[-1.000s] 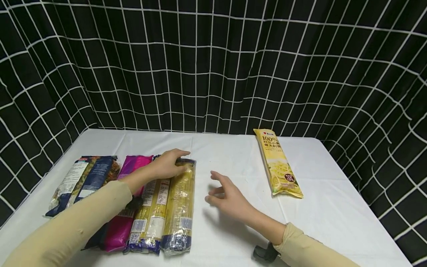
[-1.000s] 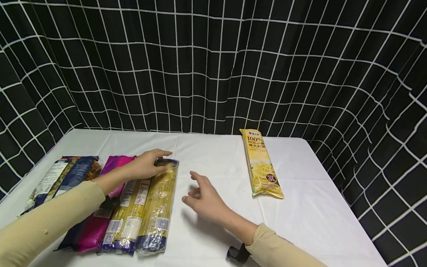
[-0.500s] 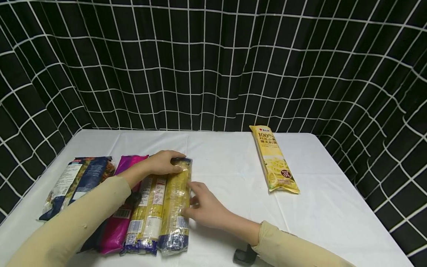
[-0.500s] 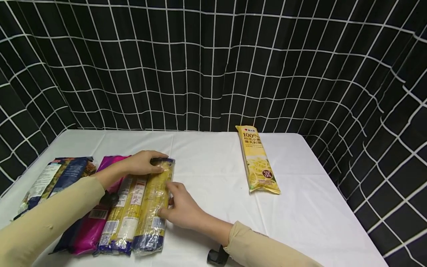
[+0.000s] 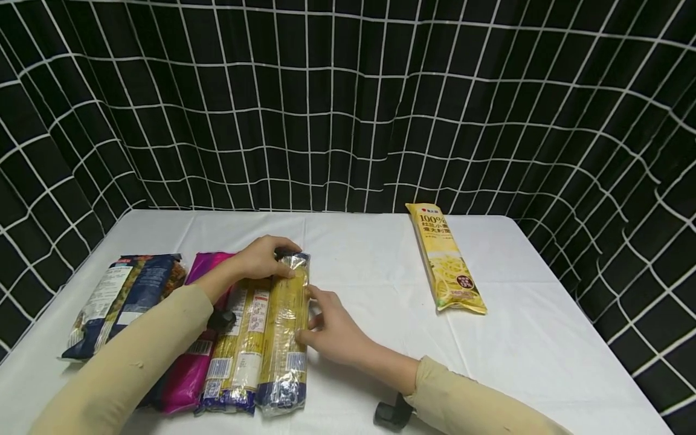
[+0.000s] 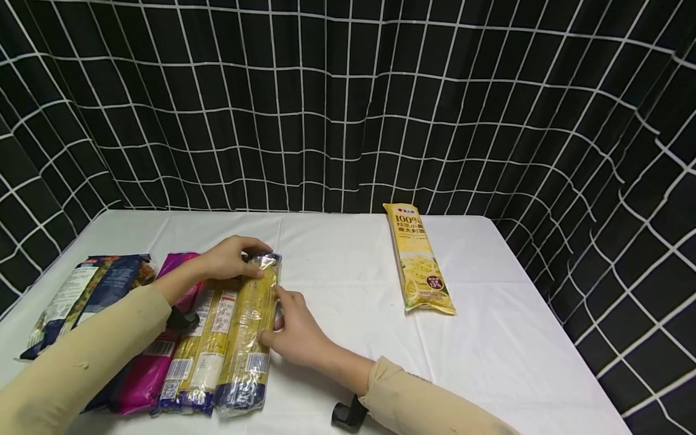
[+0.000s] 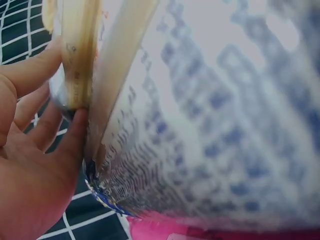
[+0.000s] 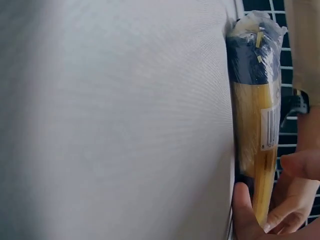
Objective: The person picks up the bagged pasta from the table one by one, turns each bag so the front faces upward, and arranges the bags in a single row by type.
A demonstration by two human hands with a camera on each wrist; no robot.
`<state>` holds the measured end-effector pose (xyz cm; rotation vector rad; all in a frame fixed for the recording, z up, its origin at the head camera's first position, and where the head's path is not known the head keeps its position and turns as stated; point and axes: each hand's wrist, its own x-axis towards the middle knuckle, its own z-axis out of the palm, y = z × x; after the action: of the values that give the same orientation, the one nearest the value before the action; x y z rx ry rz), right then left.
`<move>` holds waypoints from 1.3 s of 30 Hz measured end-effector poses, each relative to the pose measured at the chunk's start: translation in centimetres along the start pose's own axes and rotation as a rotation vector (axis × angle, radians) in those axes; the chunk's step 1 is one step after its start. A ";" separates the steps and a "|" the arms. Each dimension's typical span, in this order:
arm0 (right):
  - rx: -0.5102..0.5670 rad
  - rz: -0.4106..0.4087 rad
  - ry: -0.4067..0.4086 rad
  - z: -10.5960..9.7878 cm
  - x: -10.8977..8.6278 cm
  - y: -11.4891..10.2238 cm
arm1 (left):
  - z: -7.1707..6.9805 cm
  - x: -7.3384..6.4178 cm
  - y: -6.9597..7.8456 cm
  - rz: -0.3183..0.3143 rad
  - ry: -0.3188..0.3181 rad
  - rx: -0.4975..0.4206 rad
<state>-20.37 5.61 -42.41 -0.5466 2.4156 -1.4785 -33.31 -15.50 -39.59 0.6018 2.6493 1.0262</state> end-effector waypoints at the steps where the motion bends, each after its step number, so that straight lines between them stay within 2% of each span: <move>1: -0.003 0.005 0.007 0.0 0.1 0.0 | 0.0 0.0 0.0 0.003 0.002 -0.012; 6: 0.035 0.051 0.021 0.0 0.3 0.1 | -0.3 -0.3 0.0 0.018 0.028 -0.063; 11: 0.223 0.077 -0.015 0.0 0.2 0.0 | -0.4 -0.7 0.2 0.061 0.069 -0.087; 14: 0.296 0.083 -0.017 0.1 0.1 -0.2 | -0.5 -0.9 0.4 0.065 0.082 -0.111; 20: 0.334 0.067 0.012 0.2 -0.1 -0.4 | -0.9 -1.5 0.9 0.042 0.074 -0.163; 28: 0.263 0.007 0.064 -0.2 -0.6 -0.7 | -1.0 -1.6 0.8 0.037 0.049 -0.186; 34: 0.154 -0.063 0.113 -0.7 -0.2 -1.3 | -1.3 -1.5 1.0 0.020 0.083 -0.184; 39: 0.067 -0.076 0.120 -0.7 -0.3 -1.9 | -1.1 -1.3 1.5 0.020 0.098 -0.207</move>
<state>-20.02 5.51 -40.35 -0.5563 2.4484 -1.6623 -32.13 -15.72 -37.62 0.5471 2.5775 1.3466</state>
